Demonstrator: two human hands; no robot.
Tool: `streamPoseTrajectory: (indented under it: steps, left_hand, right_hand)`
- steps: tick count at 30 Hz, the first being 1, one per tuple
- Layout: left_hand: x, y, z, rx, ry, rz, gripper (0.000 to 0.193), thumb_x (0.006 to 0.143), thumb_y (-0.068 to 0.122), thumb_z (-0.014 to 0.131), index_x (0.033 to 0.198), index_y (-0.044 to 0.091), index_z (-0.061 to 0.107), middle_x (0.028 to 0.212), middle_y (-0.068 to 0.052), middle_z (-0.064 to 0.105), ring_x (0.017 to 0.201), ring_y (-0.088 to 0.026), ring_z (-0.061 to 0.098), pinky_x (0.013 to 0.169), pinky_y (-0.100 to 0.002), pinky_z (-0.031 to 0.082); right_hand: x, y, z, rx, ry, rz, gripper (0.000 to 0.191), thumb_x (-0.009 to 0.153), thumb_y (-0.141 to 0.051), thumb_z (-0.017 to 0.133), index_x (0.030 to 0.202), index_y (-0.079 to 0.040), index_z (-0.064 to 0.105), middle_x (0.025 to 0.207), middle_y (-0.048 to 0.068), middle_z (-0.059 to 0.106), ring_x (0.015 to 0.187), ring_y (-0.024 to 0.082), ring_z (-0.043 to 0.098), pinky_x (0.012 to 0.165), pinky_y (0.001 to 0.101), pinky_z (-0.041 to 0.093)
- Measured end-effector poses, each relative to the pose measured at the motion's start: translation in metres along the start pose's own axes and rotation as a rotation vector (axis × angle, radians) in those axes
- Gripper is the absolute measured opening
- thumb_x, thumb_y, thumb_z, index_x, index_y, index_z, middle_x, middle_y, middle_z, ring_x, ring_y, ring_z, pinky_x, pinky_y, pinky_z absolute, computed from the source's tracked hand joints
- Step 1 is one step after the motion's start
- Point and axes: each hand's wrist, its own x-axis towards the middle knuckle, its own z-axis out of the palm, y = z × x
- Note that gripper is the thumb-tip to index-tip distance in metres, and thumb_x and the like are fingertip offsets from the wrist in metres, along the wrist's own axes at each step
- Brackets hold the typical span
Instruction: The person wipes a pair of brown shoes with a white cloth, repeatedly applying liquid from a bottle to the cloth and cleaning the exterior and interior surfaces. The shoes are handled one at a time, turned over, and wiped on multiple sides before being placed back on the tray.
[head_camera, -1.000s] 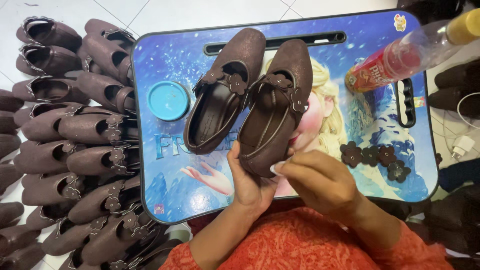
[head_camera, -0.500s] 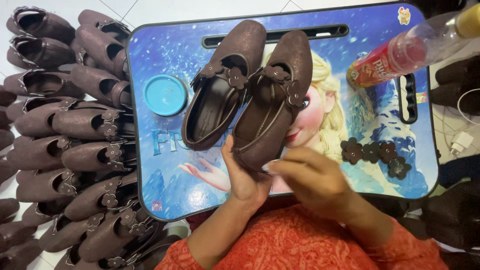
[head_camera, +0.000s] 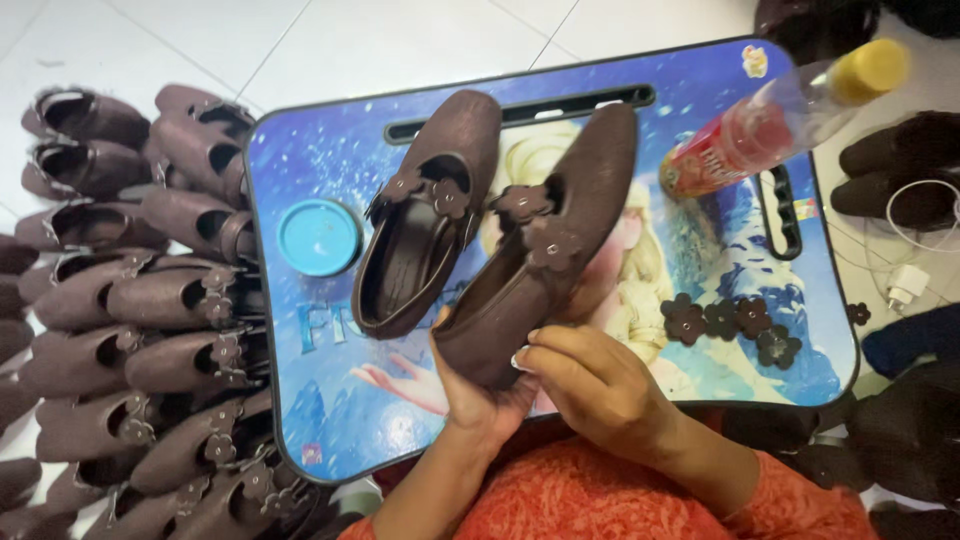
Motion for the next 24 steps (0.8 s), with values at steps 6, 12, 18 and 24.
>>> streamPoseTrajectory:
  steps: [6,12,18,24]
  left_hand:
    - [-0.016,0.014,-0.016,-0.046,-0.454,0.007,0.08,0.096,0.071,0.045,0.14,0.005,0.056,0.12,-0.02,0.068,0.093,-0.032,0.068,0.062,-0.033,0.056]
    - [-0.021,0.012,-0.019,0.001,-0.307,0.068,0.083,0.093,0.074,0.044,0.138,0.005,0.056,0.12,-0.018,0.068,0.092,-0.033,0.067,0.063,-0.035,0.057]
    - [-0.019,0.015,-0.023,0.009,-0.173,0.113,0.093,0.083,0.083,0.043,0.134,0.006,0.057,0.114,-0.017,0.067,0.088,-0.032,0.066,0.069,-0.039,0.06]
    - [-0.016,0.019,-0.037,0.104,-0.425,0.11,0.105,0.082,0.09,0.038,0.142,0.005,0.056,0.122,-0.019,0.068,0.094,-0.033,0.068,0.068,-0.037,0.059]
  right_hand:
    - [0.007,0.017,-0.024,-0.053,0.246,0.236,0.029,0.087,0.012,0.073,0.112,-0.003,0.069,0.109,0.012,0.07,0.097,0.023,0.07,0.078,0.0302,0.058]
    - [0.033,0.033,-0.025,-0.269,0.304,0.081,0.029,0.088,0.012,0.076,0.112,-0.003,0.07,0.109,0.011,0.069,0.098,0.026,0.07,0.083,0.0358,0.059]
    - [0.033,0.037,-0.023,-0.244,0.356,0.068,0.025,0.092,0.01,0.077,0.113,-0.001,0.067,0.111,0.013,0.068,0.099,0.028,0.069,0.084,0.0365,0.058]
    - [0.037,0.04,-0.024,-0.334,0.349,0.236,0.025,0.092,0.01,0.074,0.113,-0.003,0.071,0.109,0.013,0.07,0.097,0.028,0.069,0.082,0.0367,0.057]
